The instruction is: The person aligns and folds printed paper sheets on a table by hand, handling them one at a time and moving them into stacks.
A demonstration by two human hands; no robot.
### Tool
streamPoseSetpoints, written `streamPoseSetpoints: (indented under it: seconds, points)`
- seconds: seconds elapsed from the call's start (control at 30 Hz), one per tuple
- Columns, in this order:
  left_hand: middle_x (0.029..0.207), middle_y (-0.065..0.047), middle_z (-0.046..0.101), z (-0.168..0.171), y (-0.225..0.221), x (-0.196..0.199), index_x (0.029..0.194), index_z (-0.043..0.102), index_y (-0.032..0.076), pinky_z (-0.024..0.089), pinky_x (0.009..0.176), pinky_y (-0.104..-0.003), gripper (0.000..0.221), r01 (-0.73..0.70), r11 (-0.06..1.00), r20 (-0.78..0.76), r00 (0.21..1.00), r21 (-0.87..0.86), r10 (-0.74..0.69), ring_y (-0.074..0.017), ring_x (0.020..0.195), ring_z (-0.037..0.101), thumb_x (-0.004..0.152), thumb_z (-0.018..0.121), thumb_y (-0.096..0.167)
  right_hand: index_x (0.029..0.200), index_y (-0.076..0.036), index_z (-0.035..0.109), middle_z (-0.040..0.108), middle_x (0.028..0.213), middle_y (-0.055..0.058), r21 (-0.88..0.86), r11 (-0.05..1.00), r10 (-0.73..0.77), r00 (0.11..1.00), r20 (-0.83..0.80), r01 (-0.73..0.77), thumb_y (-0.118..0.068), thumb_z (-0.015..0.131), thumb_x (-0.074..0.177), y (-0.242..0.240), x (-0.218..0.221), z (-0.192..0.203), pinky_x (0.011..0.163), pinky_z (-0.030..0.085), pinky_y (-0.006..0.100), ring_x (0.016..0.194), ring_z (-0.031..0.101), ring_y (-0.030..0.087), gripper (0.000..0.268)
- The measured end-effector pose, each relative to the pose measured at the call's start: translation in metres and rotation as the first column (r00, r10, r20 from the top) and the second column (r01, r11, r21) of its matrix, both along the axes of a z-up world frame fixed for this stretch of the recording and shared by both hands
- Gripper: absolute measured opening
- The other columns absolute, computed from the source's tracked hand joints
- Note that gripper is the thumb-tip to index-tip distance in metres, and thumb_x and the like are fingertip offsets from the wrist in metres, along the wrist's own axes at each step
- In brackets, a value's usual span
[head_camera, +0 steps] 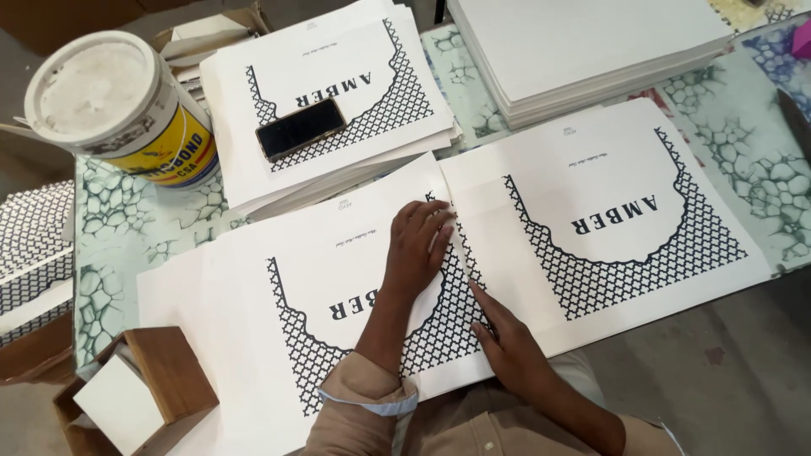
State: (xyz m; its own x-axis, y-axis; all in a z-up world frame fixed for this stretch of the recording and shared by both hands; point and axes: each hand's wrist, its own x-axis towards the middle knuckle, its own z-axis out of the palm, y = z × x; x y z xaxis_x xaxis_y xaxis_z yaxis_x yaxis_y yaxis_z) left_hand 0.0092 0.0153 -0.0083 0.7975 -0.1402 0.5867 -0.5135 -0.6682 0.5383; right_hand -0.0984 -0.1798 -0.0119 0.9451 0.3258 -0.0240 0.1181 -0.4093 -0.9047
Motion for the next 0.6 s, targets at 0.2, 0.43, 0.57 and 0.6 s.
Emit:
streamPoseSetpoints:
  seconds: [0.2, 0.43, 0.57, 0.6]
  points:
    - [0.145, -0.016, 0.06, -0.028, 0.014, 0.019, 0.142, 0.059, 0.004, 0.04, 0.119, -0.047, 0.039, -0.18, 0.965, 0.012, 0.982, -0.188, 0.186, -0.0351, 0.138, 0.053, 0.109, 0.055, 0.024, 0.145, -0.009, 0.054, 0.064, 0.14, 0.013, 0.165, 0.982, -0.062, 0.982, -0.181, 0.093, -0.006, 0.069, 0.092, -0.013, 0.014, -0.036, 0.103, 0.053, 0.032, 0.124, 0.062, 0.021, 0.055]
    - [0.144, -0.016, 0.063, -0.045, 0.022, 0.024, 0.144, 0.056, 0.003, 0.05, 0.109, -0.042, 0.045, -0.283, 0.791, -0.216, 0.957, -0.543, 0.194, -0.0304, 0.128, 0.063, 0.109, 0.052, 0.031, 0.153, -0.009, 0.049, 0.063, 0.131, 0.019, 0.422, 0.872, -0.061, 0.91, -0.41, 0.249, -0.009, 0.066, 0.095, -0.001, 0.102, -0.027, 0.103, 0.05, 0.03, 0.118, 0.06, 0.02, 0.06]
    - [0.146, -0.019, 0.06, -0.042, 0.02, 0.026, 0.143, 0.056, 0.002, 0.046, 0.113, -0.042, 0.042, -0.217, 0.914, -0.099, 0.976, -0.342, 0.195, -0.0352, 0.136, 0.057, 0.108, 0.056, 0.025, 0.143, -0.002, 0.056, 0.065, 0.137, 0.012, 0.375, 0.913, -0.044, 0.953, -0.301, 0.161, -0.01, 0.061, 0.098, 0.015, 0.132, -0.013, 0.104, 0.049, 0.027, 0.123, 0.061, 0.015, 0.046]
    - [0.146, -0.019, 0.059, -0.047, 0.019, 0.019, 0.144, 0.054, 0.002, 0.044, 0.118, -0.043, 0.041, -0.137, 0.954, 0.014, 0.989, -0.266, 0.146, -0.0367, 0.139, 0.055, 0.109, 0.057, 0.023, 0.143, -0.001, 0.057, 0.065, 0.137, 0.011, 0.346, 0.926, -0.063, 0.967, -0.248, 0.149, -0.012, 0.057, 0.102, 0.017, 0.133, -0.011, 0.102, 0.049, 0.026, 0.122, 0.061, 0.015, 0.043]
